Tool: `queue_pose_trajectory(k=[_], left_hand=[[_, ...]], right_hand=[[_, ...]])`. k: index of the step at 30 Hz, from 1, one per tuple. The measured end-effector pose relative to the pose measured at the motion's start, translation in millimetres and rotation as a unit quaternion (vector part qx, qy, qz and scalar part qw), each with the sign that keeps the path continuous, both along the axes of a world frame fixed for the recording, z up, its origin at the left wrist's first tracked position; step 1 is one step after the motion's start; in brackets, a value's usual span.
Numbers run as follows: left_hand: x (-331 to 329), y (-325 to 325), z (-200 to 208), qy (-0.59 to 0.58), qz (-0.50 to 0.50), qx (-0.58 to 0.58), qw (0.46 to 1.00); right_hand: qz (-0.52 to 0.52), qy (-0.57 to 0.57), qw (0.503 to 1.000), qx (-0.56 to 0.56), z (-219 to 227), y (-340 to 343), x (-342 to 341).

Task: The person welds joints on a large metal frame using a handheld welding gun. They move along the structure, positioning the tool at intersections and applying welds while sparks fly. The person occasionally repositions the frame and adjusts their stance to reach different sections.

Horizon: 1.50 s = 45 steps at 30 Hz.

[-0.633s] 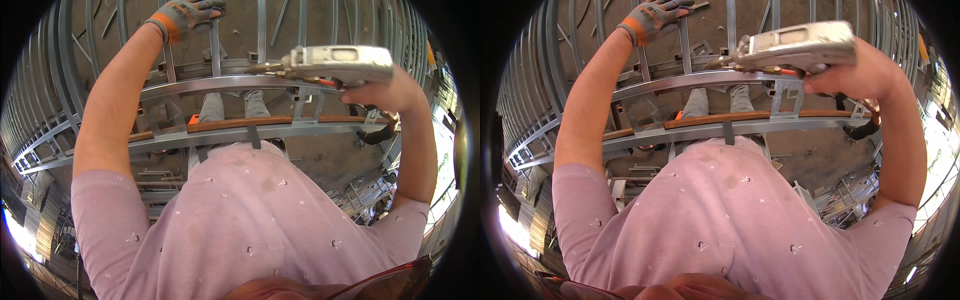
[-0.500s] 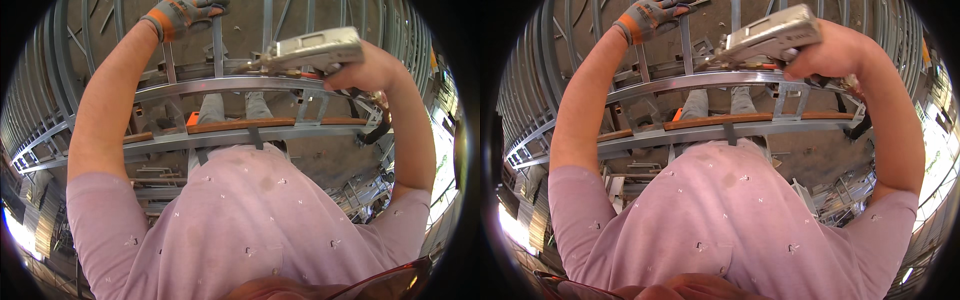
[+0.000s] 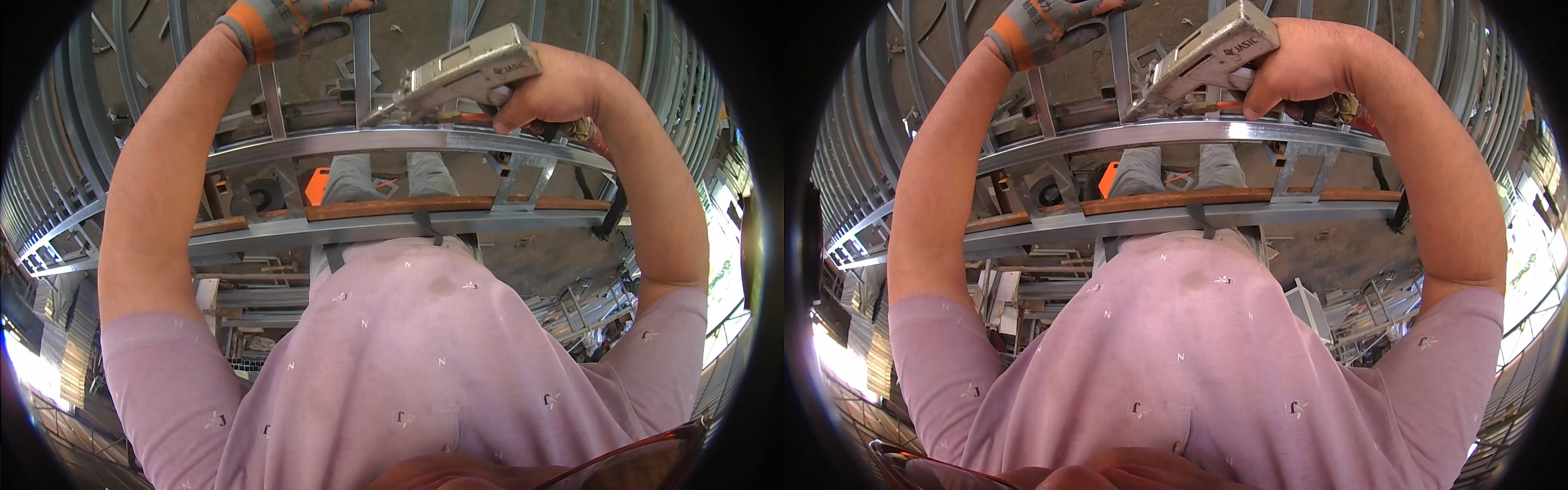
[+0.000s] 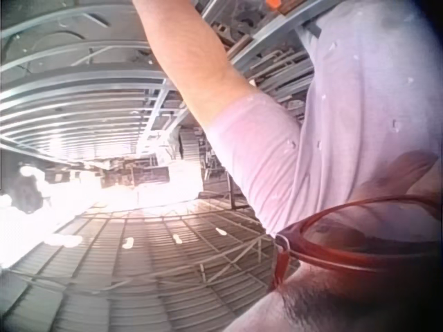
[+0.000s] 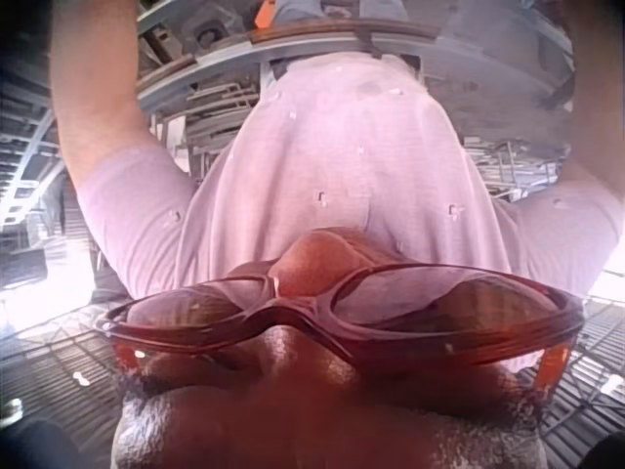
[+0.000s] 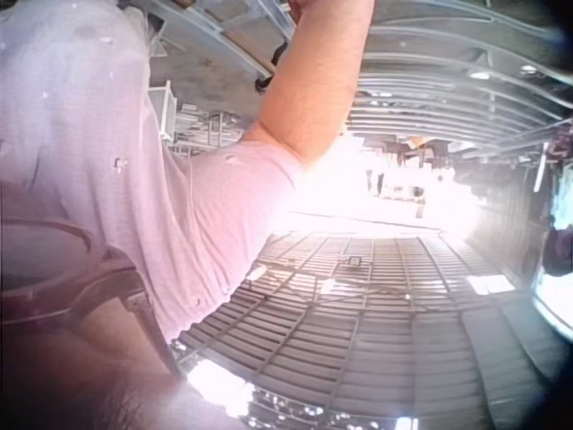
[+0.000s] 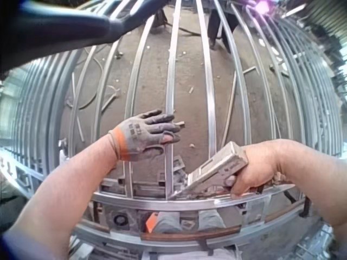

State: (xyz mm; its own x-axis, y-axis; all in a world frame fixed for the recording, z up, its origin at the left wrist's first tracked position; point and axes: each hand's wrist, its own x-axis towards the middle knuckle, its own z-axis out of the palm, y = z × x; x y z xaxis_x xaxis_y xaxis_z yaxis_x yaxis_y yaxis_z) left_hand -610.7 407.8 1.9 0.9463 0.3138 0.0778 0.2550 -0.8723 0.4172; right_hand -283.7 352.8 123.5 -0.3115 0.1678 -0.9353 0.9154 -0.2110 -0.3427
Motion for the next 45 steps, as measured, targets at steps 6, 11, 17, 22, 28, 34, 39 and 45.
queue_pose_trajectory(k=[6,11,17,22,28,34,39,45], left_hand=[[1.7,-0.5,-0.3,0.002,0.005,0.002,1.0],[1.7,-0.6,2.3,0.0,0.003,0.003,1.0],[0.8,-0.5,-2.5,-0.042,-0.015,0.021,0.999],[5.2,-2.2,5.7,-0.025,-0.001,0.011,1.0],[0.8,-1.8,1.2,-0.002,-0.006,0.011,1.0],[2.0,-0.7,1.5,-0.006,-0.012,0.012,1.0],[2.8,-1.2,2.9,-0.006,-0.014,0.011,1.0],[2.4,-1.7,3.3,-0.006,-0.014,0.013,1.0]], right_hand=[[-0.016,0.037,0.999,0.019,-6.1,-2.7,5.4],[-0.013,0.044,0.999,0.018,-14.9,-3.6,9.6],[-0.009,0.004,0.999,-0.044,-5.5,7.0,-0.8],[0.008,0.019,1.0,-0.017,-12.1,3.8,3.9],[-0.021,0.011,0.999,-0.038,-14.1,3.2,6.5],[-0.031,0.011,0.999,-0.034,-13.9,1.4,9.2],[-0.009,0.028,1.0,0.002,-20.7,-1.6,18.3],[-0.021,-0.022,0.999,-0.028,-8.9,3.6,9.7]])
